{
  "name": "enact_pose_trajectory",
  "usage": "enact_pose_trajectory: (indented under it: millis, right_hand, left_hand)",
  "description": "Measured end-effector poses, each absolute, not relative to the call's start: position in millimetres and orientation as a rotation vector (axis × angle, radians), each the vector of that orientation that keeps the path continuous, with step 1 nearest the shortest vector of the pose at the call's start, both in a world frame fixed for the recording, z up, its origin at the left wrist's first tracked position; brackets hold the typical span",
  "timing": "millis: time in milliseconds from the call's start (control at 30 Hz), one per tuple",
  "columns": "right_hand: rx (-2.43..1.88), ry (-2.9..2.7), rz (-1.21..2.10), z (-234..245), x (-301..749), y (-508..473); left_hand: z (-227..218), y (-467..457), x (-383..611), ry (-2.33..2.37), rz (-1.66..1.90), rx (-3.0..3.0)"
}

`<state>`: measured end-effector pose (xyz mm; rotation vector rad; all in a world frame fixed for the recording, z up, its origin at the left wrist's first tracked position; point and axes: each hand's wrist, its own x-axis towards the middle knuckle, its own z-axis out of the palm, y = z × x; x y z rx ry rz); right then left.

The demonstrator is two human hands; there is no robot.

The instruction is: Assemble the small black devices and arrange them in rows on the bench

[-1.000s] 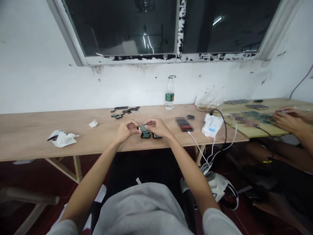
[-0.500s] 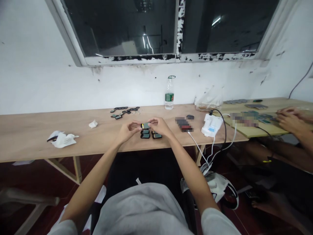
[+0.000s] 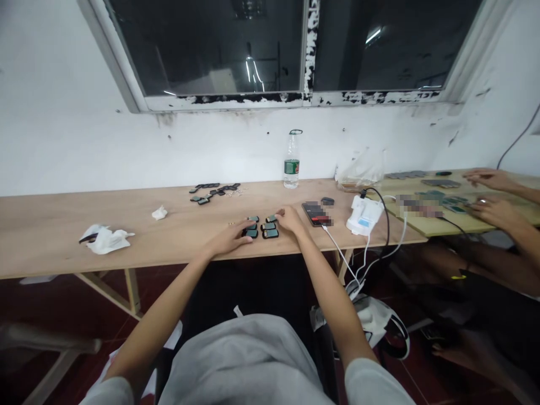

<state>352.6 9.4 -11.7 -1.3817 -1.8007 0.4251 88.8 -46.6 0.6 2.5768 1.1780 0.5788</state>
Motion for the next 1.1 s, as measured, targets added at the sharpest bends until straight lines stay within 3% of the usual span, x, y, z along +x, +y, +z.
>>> enact_pose_trajectory:
  millis: [267, 567, 833, 1100]
  right_hand:
    - [-1.303, -1.917, 0.455, -13, 355, 9]
    - [-0.977, -2.083, 0.338, 7, 329, -14]
    - [-1.094, -2.284, 0.314, 8, 307, -33]
    - [-1.063, -2.351, 0.367, 6, 309, -31]
  left_hand:
    - [-7, -45, 93, 1.247, 0.567, 2.613]
    - [6, -49, 90, 1.267, 0.794, 2.626]
    - [8, -22, 48, 1.477, 1.039, 2.459]
    - [-10, -4, 25, 1.484, 0.981, 2.266]
